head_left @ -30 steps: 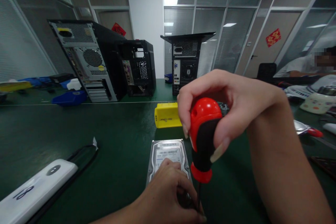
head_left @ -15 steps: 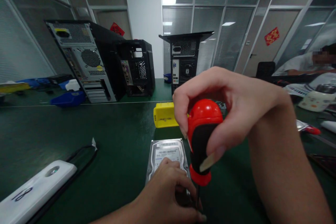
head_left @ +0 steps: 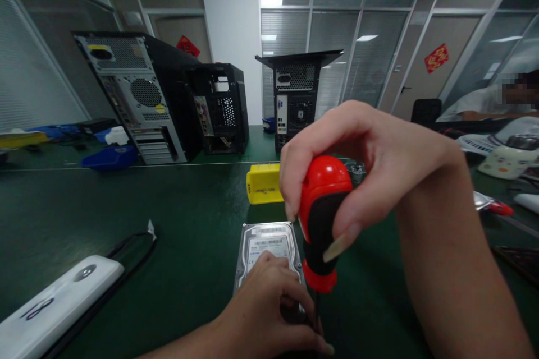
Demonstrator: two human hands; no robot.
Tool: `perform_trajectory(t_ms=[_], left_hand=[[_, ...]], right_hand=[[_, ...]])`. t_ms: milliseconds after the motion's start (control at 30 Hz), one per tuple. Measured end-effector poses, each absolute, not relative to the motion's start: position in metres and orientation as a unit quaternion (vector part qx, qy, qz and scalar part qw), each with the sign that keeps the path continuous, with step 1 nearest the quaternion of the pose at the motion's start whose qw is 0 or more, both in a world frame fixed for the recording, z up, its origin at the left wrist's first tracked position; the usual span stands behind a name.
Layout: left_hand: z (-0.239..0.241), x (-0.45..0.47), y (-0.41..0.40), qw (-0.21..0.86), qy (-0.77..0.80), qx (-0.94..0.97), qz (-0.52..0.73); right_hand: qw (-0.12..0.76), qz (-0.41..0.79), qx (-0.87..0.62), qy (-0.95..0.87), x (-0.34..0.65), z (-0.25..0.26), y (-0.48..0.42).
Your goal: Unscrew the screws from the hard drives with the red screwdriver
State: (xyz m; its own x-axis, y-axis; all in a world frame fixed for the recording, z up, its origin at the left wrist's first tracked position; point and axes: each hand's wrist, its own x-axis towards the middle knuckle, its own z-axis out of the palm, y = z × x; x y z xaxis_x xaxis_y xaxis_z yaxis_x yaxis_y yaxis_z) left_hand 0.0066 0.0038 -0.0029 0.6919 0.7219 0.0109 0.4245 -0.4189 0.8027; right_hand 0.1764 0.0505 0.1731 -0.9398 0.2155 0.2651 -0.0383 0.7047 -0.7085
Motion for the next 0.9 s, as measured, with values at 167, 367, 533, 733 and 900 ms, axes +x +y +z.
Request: perform_trajectory(t_ms=[167, 367, 533, 733, 900], left_hand=[[-0.004, 0.008, 0.002, 0.420, 0.360, 0.812, 0.188], [-0.001, 0.009, 0.002, 0.414, 0.350, 0.822, 0.177], [0.004, 0.007, 0.001, 0.404, 0.346, 0.828, 0.178], [0.006, 0.005, 0.007, 0.376, 0.312, 0.860, 0.146], [0.007, 0.004, 0.007, 0.392, 0.315, 0.854, 0.137]], right_hand=[[0.147, 0.380, -0.037, -0.913, 0.178, 0.173, 0.054], [0.128, 0.423, -0.021, -0.897, 0.185, 0.173, 0.055], [0.131, 0.414, -0.058, -0.899, 0.187, 0.174, 0.052], [0.140, 0.433, -0.073, -0.888, 0.187, 0.174, 0.053], [0.140, 0.434, -0.065, -0.888, 0.187, 0.176, 0.050]])
